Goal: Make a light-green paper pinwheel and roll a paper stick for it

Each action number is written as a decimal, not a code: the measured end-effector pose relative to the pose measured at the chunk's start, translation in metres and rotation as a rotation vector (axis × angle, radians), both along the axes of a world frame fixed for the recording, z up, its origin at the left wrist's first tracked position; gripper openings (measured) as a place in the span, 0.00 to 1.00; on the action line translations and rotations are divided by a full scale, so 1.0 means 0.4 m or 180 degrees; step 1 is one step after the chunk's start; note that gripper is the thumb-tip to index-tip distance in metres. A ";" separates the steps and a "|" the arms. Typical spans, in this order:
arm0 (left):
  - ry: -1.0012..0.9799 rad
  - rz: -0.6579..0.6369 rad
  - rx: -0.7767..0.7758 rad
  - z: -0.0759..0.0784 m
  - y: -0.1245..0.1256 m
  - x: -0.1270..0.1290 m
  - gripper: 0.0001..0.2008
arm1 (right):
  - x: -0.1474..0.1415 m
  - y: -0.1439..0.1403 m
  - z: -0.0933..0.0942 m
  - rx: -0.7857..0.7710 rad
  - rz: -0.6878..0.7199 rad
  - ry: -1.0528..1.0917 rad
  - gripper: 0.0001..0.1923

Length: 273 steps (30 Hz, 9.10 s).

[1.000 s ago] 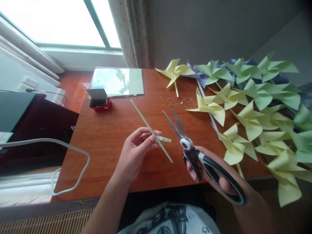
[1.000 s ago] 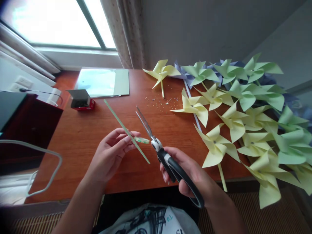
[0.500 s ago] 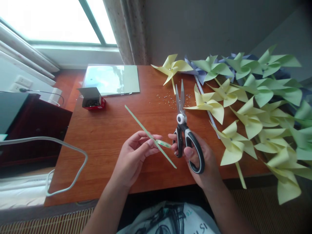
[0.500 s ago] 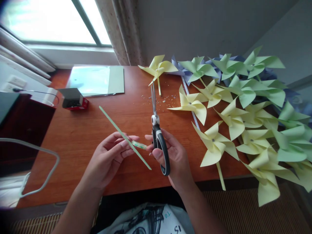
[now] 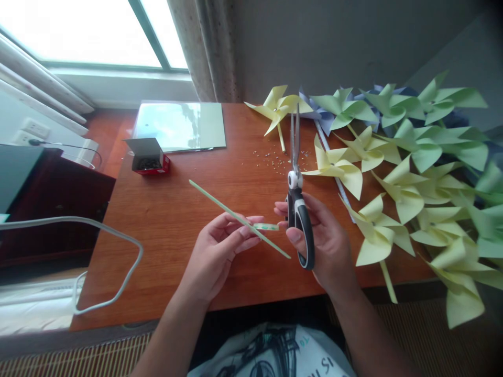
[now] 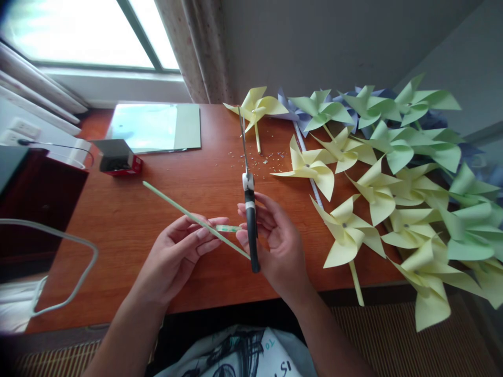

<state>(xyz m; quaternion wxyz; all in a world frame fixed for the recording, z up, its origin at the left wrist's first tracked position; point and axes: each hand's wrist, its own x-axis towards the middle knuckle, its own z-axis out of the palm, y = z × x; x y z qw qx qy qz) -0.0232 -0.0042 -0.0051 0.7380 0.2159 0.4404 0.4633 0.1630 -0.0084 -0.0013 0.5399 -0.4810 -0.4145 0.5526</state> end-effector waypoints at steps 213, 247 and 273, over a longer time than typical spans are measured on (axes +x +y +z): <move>0.0706 0.0117 0.0464 0.063 -0.040 -0.016 0.05 | 0.001 0.043 0.037 0.0483 0.1163 -0.1456 0.10; 0.0010 0.0652 0.0006 -0.002 -0.004 -0.059 0.09 | -0.251 0.382 -0.067 0.1500 0.1164 -0.3819 0.08; 0.0348 0.0502 0.0073 -0.002 0.000 -0.039 0.07 | 0.010 -0.002 -0.034 0.1084 0.0365 -0.3111 0.11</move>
